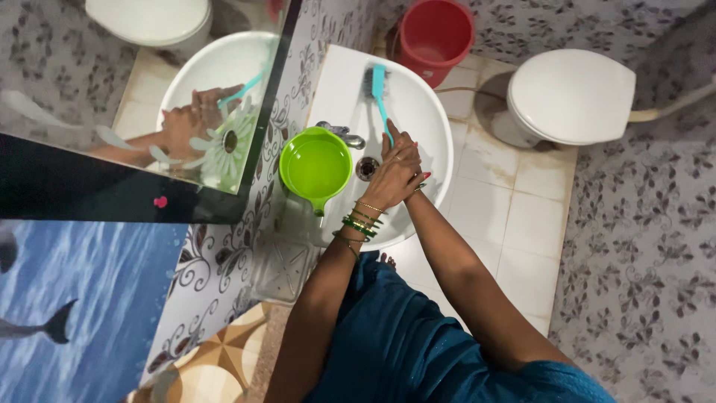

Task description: The person scrubs the interior of a white bathroom sink using a blue scrub brush. They repeatedly rinse the brush under running water from the faucet and continue scrubbing the basin and the area around the drain.

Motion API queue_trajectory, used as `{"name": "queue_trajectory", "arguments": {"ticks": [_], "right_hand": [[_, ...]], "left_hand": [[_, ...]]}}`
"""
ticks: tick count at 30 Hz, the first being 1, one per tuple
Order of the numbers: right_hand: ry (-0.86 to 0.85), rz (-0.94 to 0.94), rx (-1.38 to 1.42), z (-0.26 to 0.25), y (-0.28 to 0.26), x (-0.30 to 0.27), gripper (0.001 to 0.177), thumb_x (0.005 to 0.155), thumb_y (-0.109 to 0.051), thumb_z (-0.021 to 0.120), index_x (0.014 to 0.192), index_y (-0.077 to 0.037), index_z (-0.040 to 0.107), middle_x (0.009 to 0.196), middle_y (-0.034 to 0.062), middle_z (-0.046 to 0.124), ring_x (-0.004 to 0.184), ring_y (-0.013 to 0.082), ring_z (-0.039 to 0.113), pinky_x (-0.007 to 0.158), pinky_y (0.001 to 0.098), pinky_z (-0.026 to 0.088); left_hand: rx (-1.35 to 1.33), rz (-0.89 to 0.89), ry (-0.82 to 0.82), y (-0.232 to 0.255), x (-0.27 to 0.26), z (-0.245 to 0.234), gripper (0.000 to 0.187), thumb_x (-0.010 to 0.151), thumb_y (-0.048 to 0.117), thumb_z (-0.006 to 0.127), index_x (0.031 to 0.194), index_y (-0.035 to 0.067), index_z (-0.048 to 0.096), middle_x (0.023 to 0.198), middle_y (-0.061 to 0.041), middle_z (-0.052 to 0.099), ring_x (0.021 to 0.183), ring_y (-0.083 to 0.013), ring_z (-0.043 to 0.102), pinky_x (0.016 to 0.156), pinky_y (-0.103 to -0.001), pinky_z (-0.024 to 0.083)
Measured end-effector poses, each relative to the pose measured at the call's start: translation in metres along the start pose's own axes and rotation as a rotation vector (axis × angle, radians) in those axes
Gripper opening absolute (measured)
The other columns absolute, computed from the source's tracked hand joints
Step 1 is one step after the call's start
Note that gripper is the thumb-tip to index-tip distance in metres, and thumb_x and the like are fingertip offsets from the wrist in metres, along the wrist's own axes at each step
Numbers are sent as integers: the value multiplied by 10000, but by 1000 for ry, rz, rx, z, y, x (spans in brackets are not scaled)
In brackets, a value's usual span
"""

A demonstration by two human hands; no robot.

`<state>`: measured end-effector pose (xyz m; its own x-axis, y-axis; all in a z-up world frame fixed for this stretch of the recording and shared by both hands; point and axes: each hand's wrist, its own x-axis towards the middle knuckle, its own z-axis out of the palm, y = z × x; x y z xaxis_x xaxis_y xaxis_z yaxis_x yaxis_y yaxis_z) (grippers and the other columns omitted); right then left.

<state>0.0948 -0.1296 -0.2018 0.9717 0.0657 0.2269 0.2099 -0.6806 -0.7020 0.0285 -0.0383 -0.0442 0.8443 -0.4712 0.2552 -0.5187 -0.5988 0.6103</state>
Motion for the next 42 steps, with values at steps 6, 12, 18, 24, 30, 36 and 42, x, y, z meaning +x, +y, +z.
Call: {"name": "queue_trajectory", "arguments": {"ticks": [6, 12, 18, 24, 30, 36, 42], "right_hand": [[-153, 67, 130, 12, 13, -29, 373, 1008, -354, 547, 1241, -62, 539, 1178, 116, 550, 1085, 251, 536, 970, 374, 423], [-243, 78, 132, 25, 10, -62, 326, 1029, -337, 530, 1204, -63, 539, 1112, 101, 555, 1029, 242, 545, 927, 365, 441], [-223, -144, -117, 24, 0, -84, 305, 1008, -301, 554, 1172, -48, 514, 1064, 112, 529, 976, 250, 542, 875, 362, 448], [-266, -262, -69, 18, 3, -119, 437, 989, -239, 577, 1319, 25, 466, 1185, 190, 504, 1075, 306, 528, 954, 406, 437], [-386, 54, 264, 4, -2, -155, 402, 1038, -234, 584, 1356, -2, 502, 1300, 170, 567, 1218, 232, 560, 1075, 341, 470], [-423, 77, 203, -36, -46, -185, 345, 1026, -207, 582, 1323, -32, 563, 1300, 148, 593, 1213, 227, 560, 1039, 363, 456], [-305, 191, -127, -83, -147, -202, 261, 1038, -186, 556, 1263, -59, 598, 1217, 122, 618, 1159, 218, 581, 1000, 366, 481]], "left_hand": [[-49, -62, 39, -5, -8, 2, 313, 883, 360, 733, 839, 55, 790, 1013, -168, 755, 1208, -315, 647, 1179, -496, 355], [-114, -191, 125, 8, -25, -5, 362, 788, 372, 801, 655, 43, 732, 701, -138, 686, 880, -329, 613, 901, -460, 435], [-78, -204, 145, 17, -42, -9, 341, 787, 344, 799, 615, 61, 720, 655, -138, 670, 838, -340, 599, 910, -475, 423], [-68, -226, 93, 35, -61, -20, 430, 788, 435, 768, 571, 66, 716, 614, -149, 654, 813, -346, 600, 886, -487, 417], [-125, -175, -124, 66, -72, -51, 530, 872, 506, 677, 626, 37, 709, 649, -181, 663, 760, -385, 628, 729, -515, 487], [-348, -162, -370, 96, -90, -86, 572, 945, 555, 585, 765, 29, 721, 699, -178, 673, 691, -380, 668, 729, -459, 536], [-324, 68, -247, 116, -111, -116, 477, 889, 512, 658, 824, 61, 799, 786, -149, 743, 838, -325, 706, 763, -435, 546]]}}
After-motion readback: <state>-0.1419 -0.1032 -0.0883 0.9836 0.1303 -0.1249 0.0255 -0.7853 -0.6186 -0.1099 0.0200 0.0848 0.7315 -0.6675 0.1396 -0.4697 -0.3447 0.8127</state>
